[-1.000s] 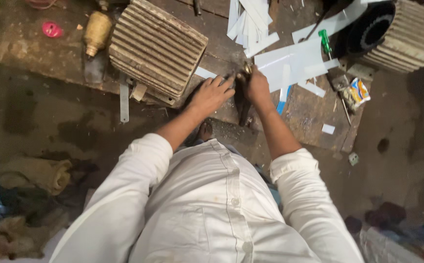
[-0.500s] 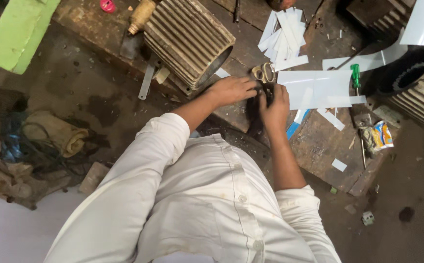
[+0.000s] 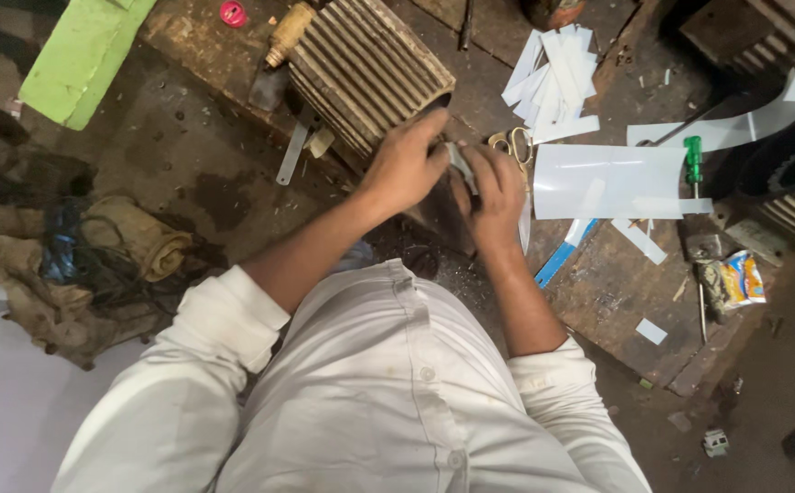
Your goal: The person cuts small strips of white insulating material with scissors and inserts them into the slots of a motor housing. They repeatedly cut and place the strips, occasionally adjusting the motor housing on the workbench.
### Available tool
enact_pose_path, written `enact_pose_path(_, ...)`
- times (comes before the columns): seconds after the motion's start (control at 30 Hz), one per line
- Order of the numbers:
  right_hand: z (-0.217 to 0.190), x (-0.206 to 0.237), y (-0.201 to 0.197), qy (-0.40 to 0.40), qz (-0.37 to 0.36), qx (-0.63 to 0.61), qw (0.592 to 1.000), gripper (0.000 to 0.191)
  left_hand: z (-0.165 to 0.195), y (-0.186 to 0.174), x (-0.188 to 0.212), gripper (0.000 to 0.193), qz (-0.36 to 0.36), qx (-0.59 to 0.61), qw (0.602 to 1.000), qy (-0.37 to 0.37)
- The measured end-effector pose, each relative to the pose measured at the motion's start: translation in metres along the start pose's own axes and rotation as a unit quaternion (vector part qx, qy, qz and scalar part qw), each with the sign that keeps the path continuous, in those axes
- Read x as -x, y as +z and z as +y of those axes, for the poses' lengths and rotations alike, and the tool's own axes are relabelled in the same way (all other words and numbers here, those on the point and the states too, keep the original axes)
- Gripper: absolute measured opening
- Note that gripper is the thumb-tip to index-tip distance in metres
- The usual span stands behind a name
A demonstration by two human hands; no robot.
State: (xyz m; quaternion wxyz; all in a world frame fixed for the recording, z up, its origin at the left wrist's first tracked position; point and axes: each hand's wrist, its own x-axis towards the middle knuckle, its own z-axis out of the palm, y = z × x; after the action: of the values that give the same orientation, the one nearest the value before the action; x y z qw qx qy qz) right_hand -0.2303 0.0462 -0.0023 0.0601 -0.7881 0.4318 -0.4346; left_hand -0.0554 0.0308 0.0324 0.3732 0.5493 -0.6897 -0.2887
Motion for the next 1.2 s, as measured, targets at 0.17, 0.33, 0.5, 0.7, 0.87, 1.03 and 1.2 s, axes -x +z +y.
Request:
enact_pose_path(0.17,-0.002,0.008,0.034,0.095,-0.005,-0.169,0.981,0.031,-0.005,-0.042,0.004,0.023,0.013,-0.144,0.989,0.020)
enact_pose_path(0.33,0.012,0.014,0.102,0.286,-0.044,-0.353,0.890,0.021,-0.042,-0.067,-0.025,0.042,0.108,-0.316,0.939,0.085)
enact_pose_path(0.5,0.013,0.014,0.148,0.363,-0.039,-0.429,0.826,0.014,-0.063,-0.066,-0.030,0.052,0.063,-0.312,0.948,0.026)
enact_pose_path(0.7,0.019,0.015,0.149,0.323,-0.054,-0.376,0.867,0.012,-0.065,-0.065,-0.027,0.050,0.063,-0.305,0.950,0.020)
enact_pose_path(0.87,0.027,-0.003,0.145,0.398,-0.105,-0.390,0.824,0.027,-0.072,-0.061,-0.027,0.051,0.062,-0.314,0.947,0.015)
enact_pose_path(1.03,0.034,0.003,0.109,0.205,-0.130,-0.248,0.938,0.040,-0.082,-0.060,-0.029,0.055,0.060,-0.330,0.942,0.029)
enact_pose_path(1.2,0.034,0.004,0.113,0.204,-0.136,-0.180,0.953,0.021,-0.079,-0.061,-0.029,0.054,0.063,-0.326,0.943,0.015)
